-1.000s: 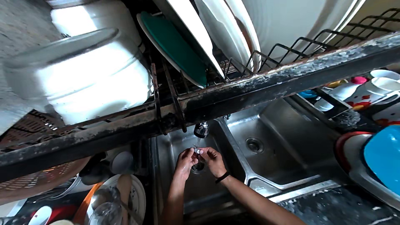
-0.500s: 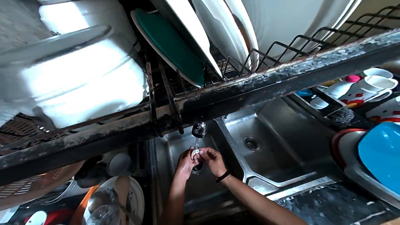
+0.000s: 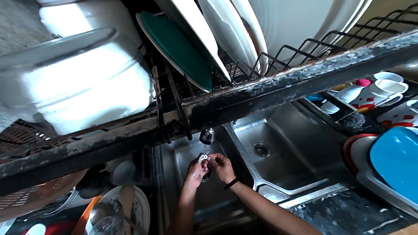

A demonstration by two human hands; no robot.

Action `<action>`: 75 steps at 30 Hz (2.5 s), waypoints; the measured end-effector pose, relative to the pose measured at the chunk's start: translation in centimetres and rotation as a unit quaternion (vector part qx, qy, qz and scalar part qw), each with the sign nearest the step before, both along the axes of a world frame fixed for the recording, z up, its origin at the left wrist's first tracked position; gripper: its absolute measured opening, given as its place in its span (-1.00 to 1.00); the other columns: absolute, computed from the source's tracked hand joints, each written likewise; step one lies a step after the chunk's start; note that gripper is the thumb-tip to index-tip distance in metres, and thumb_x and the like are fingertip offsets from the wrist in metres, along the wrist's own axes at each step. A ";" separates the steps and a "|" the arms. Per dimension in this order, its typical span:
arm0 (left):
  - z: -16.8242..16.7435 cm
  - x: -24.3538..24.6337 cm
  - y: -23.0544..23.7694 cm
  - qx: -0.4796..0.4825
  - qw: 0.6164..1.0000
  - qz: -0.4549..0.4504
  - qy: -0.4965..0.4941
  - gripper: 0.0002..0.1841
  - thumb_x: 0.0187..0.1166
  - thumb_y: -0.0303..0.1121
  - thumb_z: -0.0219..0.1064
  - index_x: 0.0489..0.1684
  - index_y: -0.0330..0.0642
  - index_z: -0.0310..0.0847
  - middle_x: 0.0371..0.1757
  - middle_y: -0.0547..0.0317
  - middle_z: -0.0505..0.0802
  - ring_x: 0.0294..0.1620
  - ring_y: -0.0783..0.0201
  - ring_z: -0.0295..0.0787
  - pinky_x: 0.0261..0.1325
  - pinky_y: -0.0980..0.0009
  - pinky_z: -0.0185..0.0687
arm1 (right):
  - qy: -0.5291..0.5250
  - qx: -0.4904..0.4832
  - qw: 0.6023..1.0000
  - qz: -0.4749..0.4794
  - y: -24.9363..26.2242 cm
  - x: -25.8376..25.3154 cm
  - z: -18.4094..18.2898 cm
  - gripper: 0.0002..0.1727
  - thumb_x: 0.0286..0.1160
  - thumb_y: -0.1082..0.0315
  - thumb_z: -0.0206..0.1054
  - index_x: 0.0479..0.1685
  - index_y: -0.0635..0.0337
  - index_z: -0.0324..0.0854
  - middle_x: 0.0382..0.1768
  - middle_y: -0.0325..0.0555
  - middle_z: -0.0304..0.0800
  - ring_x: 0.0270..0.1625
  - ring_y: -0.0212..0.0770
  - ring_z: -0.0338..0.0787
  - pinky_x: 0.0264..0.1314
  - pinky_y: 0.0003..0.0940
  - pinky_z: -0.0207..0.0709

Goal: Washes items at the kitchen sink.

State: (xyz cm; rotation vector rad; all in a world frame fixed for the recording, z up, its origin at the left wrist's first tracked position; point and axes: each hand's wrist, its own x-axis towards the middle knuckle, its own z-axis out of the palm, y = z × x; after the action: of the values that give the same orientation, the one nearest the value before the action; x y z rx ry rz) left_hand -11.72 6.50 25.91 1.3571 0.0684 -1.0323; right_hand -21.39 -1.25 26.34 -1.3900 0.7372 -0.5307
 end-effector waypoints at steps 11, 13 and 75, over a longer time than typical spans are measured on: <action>-0.1 0.3 -0.2 0.006 1.000 0.021 0.019 -0.70 0.90 -0.26 -0.07 -0.19 -0.15 0.51 -0.49 0.27 0.62 -0.54 0.38 0.56 -0.35 0.45 0.62 | 0.036 0.039 0.998 0.038 -1.0 1.0 0.7 -0.76 0.75 0.42 0.15 -0.01 0.45 0.66 -0.33 -0.07 0.74 -0.35 -0.37 0.72 -0.18 -0.40 0.66; -0.1 0.6 0.4 -0.003 0.999 -0.002 -0.050 -0.71 0.89 -0.27 0.01 -0.02 -0.29 0.57 -0.35 0.19 0.71 -0.44 0.39 0.66 -0.28 0.47 0.68 | 0.035 0.086 0.995 0.037 -1.0 0.9 0.6 -0.74 0.80 0.38 0.13 -0.01 0.44 0.64 -0.36 -0.09 0.75 -0.38 -0.38 0.73 -0.23 -0.43 0.66; 4.0 -2.4 1.4 0.163 0.794 -0.177 -0.559 -0.71 0.62 -0.40 0.37 0.17 -0.41 0.73 0.11 -0.23 0.85 0.20 -0.07 0.80 0.40 0.03 0.63 | 0.052 -0.108 0.983 0.137 -5.4 -2.8 0.3 -0.61 0.62 0.16 0.35 0.11 0.36 0.75 0.25 0.21 0.72 0.39 0.02 0.65 0.54 -0.06 0.43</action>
State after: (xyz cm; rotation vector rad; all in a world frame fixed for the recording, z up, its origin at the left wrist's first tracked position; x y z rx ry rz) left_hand -14.07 7.91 29.87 2.1716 -0.9668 -0.3558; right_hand -24.15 -6.66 26.63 -1.7020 0.5701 -0.3308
